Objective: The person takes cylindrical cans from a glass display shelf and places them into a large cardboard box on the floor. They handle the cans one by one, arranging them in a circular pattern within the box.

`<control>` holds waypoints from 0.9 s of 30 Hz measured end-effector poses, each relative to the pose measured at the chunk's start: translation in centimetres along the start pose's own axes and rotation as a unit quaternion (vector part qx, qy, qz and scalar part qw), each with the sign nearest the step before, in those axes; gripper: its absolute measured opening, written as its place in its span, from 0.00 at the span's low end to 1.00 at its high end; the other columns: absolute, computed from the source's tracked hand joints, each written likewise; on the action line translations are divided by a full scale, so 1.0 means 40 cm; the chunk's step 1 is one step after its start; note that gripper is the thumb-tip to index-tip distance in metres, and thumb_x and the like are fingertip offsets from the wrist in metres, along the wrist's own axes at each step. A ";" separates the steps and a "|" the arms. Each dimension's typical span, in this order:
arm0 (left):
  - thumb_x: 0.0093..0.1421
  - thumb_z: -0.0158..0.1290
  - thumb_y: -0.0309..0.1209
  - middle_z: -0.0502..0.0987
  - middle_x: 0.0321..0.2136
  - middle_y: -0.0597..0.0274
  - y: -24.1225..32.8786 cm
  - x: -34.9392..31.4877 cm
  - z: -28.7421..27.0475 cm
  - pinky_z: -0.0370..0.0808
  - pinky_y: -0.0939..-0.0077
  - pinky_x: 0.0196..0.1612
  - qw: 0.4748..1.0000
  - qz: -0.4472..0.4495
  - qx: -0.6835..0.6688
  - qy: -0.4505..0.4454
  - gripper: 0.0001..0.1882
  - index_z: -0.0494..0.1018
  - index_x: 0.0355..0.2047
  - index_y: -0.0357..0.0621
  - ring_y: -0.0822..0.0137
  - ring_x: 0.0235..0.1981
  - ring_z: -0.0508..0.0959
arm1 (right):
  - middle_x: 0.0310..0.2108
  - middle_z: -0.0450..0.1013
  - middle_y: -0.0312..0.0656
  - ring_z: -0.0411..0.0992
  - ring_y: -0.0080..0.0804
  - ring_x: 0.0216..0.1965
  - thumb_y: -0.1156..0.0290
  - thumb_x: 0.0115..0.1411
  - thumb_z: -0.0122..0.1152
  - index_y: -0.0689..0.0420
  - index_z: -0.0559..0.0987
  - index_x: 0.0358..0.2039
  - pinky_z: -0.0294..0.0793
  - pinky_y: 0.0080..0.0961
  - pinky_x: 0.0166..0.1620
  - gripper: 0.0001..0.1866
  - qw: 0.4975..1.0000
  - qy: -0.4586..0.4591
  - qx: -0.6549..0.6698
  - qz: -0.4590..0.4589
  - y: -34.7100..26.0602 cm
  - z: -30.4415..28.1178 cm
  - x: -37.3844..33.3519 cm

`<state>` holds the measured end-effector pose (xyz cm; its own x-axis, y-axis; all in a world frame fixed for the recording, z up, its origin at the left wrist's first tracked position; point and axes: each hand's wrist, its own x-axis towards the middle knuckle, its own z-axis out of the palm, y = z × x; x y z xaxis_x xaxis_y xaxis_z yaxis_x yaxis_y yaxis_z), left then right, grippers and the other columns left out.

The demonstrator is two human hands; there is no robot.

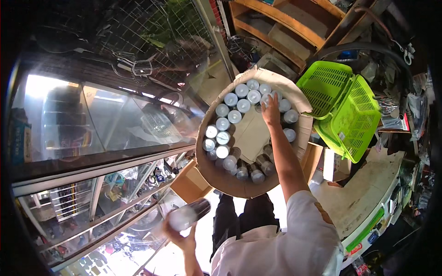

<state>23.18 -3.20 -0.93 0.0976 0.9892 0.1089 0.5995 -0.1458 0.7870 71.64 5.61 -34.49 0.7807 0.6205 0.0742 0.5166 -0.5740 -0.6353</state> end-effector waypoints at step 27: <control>0.60 0.64 0.29 0.60 0.69 0.47 0.051 0.163 0.560 0.71 0.55 0.63 0.915 0.167 -0.038 -0.365 0.32 0.65 0.63 0.41 0.45 0.66 0.67 | 0.53 0.71 0.61 0.73 0.60 0.53 0.51 0.58 0.71 0.65 0.66 0.60 0.75 0.45 0.54 0.40 0.995 -0.047 0.085 -0.025 -0.047 -0.273 -0.225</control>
<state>42.84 2.69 -12.21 0.7861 0.6150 -0.0622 0.3861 -0.4099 0.8264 67.48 -4.74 -25.56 0.7149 0.6981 0.0411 0.4808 -0.4479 -0.7538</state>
